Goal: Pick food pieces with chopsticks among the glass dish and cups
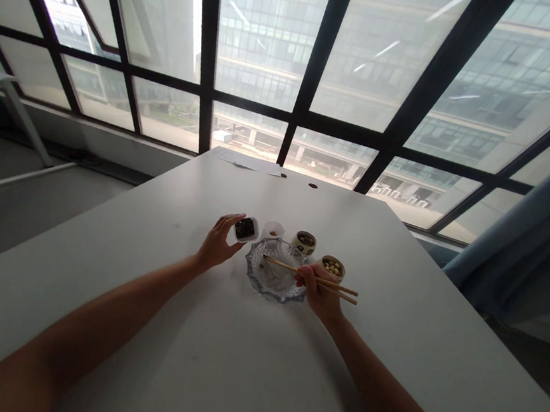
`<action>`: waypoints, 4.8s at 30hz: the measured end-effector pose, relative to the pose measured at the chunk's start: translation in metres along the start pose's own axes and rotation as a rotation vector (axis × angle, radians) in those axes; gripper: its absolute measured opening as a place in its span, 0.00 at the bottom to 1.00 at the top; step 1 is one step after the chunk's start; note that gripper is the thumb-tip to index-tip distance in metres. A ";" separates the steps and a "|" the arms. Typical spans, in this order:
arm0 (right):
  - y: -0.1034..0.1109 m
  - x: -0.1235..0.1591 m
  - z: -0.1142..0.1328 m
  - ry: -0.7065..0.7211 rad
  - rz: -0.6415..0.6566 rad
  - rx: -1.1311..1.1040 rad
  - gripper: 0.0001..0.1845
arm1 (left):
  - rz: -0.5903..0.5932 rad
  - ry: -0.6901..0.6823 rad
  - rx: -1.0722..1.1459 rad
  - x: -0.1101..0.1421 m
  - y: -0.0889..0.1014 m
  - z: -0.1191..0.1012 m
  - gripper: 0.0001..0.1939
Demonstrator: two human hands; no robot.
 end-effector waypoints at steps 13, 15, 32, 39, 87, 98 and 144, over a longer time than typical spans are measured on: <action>-0.002 0.001 0.001 -0.022 -0.043 -0.054 0.25 | -0.074 0.545 0.285 0.012 -0.009 0.029 0.37; 0.001 -0.001 0.002 -0.089 -0.131 -0.136 0.27 | -0.086 0.586 0.301 0.014 -0.010 0.035 0.37; -0.030 -0.031 0.071 0.234 -0.014 0.188 0.21 | 0.070 0.246 0.175 0.006 -0.011 0.008 0.34; 0.000 -0.020 0.052 0.012 -0.206 -0.026 0.27 | 0.075 0.303 0.133 0.008 -0.013 0.013 0.34; -0.034 -0.035 0.048 0.088 -0.024 0.035 0.22 | 0.365 0.404 -0.240 0.009 -0.014 0.016 0.30; -0.008 -0.017 0.048 0.314 0.050 0.735 0.21 | 0.410 0.437 -0.260 0.014 -0.019 0.023 0.32; 0.221 -0.029 -0.128 -0.450 -0.181 0.897 0.34 | 0.334 0.498 0.092 0.014 -0.020 0.034 0.40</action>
Point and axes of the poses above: each hand's wrist, its own x-axis away from the middle knuckle, its own y-axis out of the back of the hand, z = x × y, the point moved 4 cm from there along -x, towards the middle knuckle
